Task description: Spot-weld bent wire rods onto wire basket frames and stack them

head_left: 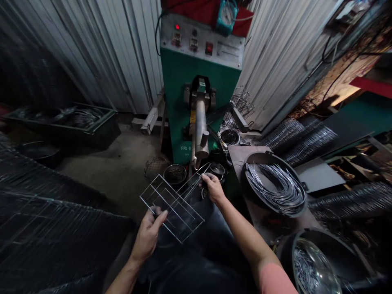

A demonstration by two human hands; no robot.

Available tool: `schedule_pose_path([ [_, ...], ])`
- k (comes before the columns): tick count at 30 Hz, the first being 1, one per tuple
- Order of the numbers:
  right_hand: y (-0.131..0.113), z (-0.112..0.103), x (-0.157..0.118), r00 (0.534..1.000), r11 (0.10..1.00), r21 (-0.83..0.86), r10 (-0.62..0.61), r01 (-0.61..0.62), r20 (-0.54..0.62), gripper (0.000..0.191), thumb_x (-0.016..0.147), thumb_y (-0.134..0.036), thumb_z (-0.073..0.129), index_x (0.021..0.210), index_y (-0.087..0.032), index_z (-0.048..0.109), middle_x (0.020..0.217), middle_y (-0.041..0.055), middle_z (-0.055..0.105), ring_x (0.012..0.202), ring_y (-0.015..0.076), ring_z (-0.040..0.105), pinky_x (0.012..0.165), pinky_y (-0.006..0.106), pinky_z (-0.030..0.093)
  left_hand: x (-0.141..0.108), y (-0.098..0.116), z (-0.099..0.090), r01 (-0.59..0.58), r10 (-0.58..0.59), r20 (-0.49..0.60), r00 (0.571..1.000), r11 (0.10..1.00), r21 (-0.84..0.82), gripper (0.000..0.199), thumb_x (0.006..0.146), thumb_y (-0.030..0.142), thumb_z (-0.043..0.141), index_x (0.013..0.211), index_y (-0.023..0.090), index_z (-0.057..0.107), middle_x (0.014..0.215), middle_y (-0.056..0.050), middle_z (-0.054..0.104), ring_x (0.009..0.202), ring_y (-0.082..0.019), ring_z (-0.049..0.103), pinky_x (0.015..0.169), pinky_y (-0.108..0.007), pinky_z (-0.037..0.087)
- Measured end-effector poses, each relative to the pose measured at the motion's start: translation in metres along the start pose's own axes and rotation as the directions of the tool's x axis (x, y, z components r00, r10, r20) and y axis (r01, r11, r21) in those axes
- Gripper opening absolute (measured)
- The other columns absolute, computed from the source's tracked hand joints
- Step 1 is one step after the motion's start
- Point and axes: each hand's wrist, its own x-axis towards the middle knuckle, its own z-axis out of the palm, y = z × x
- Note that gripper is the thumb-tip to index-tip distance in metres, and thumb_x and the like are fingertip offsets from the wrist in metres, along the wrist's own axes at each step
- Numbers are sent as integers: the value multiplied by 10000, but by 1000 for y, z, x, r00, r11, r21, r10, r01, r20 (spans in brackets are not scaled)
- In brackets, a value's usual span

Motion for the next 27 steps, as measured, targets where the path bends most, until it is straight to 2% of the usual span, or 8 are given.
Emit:
schedule_pose_path([
  [8,2,-1,1,1000,999,23,-22,22,-19,342,638,-468,702,646,-164,545,583,-21,526,495,82,486,475,199,403,-1,-1,5,-5,5,-15,1000,1000,-20,399,607,469,733,742,196,476,622,44,445,618,-127,488,645,-265,438],
  [15,0,1,8,998,998,32,-50,52,-38,334,655,-466,689,645,-166,542,563,-31,509,469,75,470,459,195,400,2,10,14,-4,4,-27,1000,1000,-31,421,587,478,745,741,191,479,617,46,460,598,-114,482,616,-250,430],
  [19,-1,5,12,998,997,67,-27,30,-49,352,619,-461,717,634,-162,532,575,-24,532,465,74,482,444,191,398,1,21,19,49,-52,-46,998,996,-70,478,539,502,765,749,187,474,623,40,483,607,-123,504,575,-240,410],
  [23,-3,5,17,998,997,75,30,-26,-56,366,594,-467,736,664,-161,549,582,-22,544,478,85,504,459,202,416,1,24,19,46,-49,-46,998,997,-66,473,545,493,768,743,184,469,637,40,494,605,-111,494,552,-222,385],
  [27,-9,-5,-4,998,998,-22,62,-62,-7,426,595,-539,716,712,-152,581,632,-6,574,538,98,531,543,227,445,2,14,19,-12,6,-68,998,996,-91,451,574,471,763,771,187,474,653,48,485,627,-102,479,585,-217,395],
])
